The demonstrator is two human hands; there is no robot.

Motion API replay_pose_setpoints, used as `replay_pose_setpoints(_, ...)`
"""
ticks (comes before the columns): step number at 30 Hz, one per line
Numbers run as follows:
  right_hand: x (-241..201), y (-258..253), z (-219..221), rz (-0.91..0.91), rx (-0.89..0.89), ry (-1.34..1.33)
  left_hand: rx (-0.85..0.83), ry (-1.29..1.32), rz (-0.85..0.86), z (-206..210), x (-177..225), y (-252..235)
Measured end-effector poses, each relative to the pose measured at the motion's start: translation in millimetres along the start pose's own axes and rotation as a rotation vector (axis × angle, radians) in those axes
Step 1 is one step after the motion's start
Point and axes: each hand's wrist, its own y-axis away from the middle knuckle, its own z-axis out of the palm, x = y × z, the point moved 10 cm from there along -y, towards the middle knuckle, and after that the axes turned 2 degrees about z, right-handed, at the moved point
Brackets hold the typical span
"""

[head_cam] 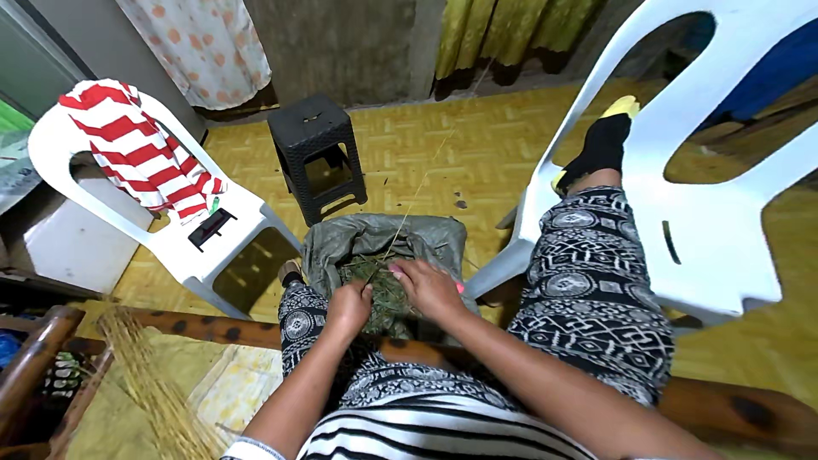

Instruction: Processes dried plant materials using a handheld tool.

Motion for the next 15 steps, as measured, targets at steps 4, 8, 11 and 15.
replay_pose_setpoints(4,9,-6,-8,0.03,0.057,0.002,-0.007,0.04,0.017,0,1,1)
replay_pose_setpoints(8,39,-18,-37,0.14,0.212,-0.121,-0.013,0.091,0.02,-1,-3,5)
replay_pose_setpoints(11,45,-22,-34,0.159,0.173,-0.432,-0.009,0.095,0.02,-2,-4,5)
replay_pose_setpoints(15,30,-15,12,0.382,-0.091,-1.123,-0.025,0.103,0.023,3,-2,2)
